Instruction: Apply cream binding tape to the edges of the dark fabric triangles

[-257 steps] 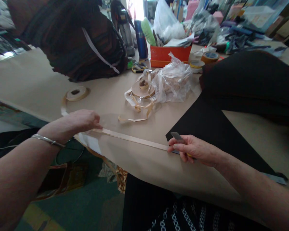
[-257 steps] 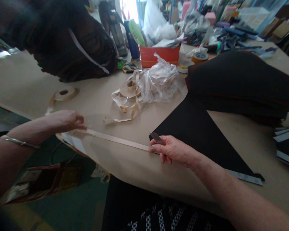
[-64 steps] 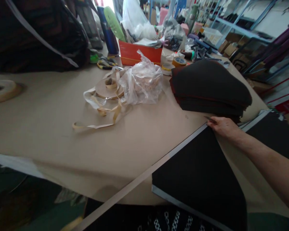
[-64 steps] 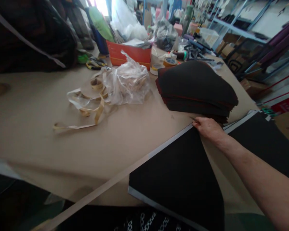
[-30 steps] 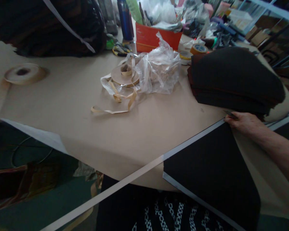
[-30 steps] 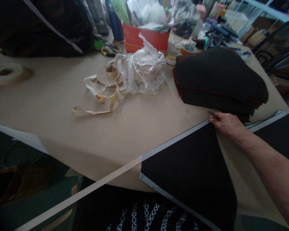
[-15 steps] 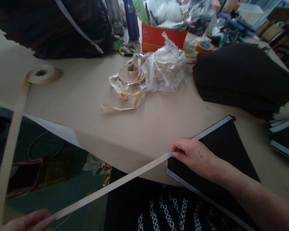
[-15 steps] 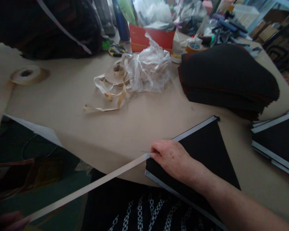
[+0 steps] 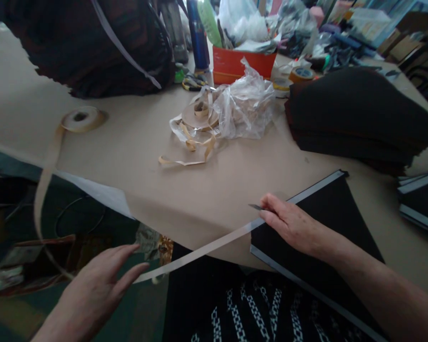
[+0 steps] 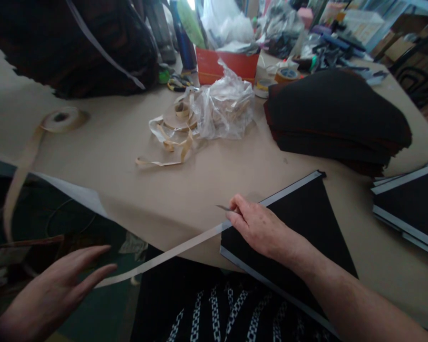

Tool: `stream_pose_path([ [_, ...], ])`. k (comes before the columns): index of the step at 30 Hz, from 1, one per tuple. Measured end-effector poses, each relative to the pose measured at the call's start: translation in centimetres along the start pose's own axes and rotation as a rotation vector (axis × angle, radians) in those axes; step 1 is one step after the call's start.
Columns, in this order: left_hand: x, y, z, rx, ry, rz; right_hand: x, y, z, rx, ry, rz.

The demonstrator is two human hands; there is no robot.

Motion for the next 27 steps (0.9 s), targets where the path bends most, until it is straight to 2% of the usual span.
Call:
stream_pose_path([
  [2,6.0,-1.4,0.7,0.04,0.161,-0.205,-0.5,-0.6,-0.8,0.003,-0.039,0.093],
  [5,14.6,-2.1,1.3,-0.047,0.337,-0.365,-1.3,-1.6,-2.0,0.058,-0.094,0.214],
  [6,16.7,-1.8,1.4,-0.095,0.355,-0.358,-1.6,-1.8,-2.3,0.085,-0.109,0.256],
  [8,19.3,-1.6,1.8,-0.12,0.35,-0.29,-1.3,-1.4,-2.7,0.088,-0.08,0.347],
  [11,20.7,-1.0,2.4,-0.171,0.345,-0.229,0.1,0.8,-2.7,-0.019,0.066,0.474],
  [13,21.0,-0.7,2.7,-0.224,0.364,-0.259,0.8,1.7,-2.6,-0.034,0.114,0.503],
  [19,21.5,-1.0,3.7,-0.3,0.336,-0.477,1.4,2.5,-1.9,0.043,0.111,0.38],
  [27,21.9,-0.5,4.0,-0.282,0.322,-0.497,0.7,3.2,-1.9,0.063,0.043,0.172],
])
Point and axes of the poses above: each hand's wrist, its own z-axis towards the middle knuckle, its own y-axis out of the palm, x = y × z, the point moved 9 cm from there along z, towards the middle knuckle, and after that the axes turned 6 degrees about z, right-handed, at the moved point
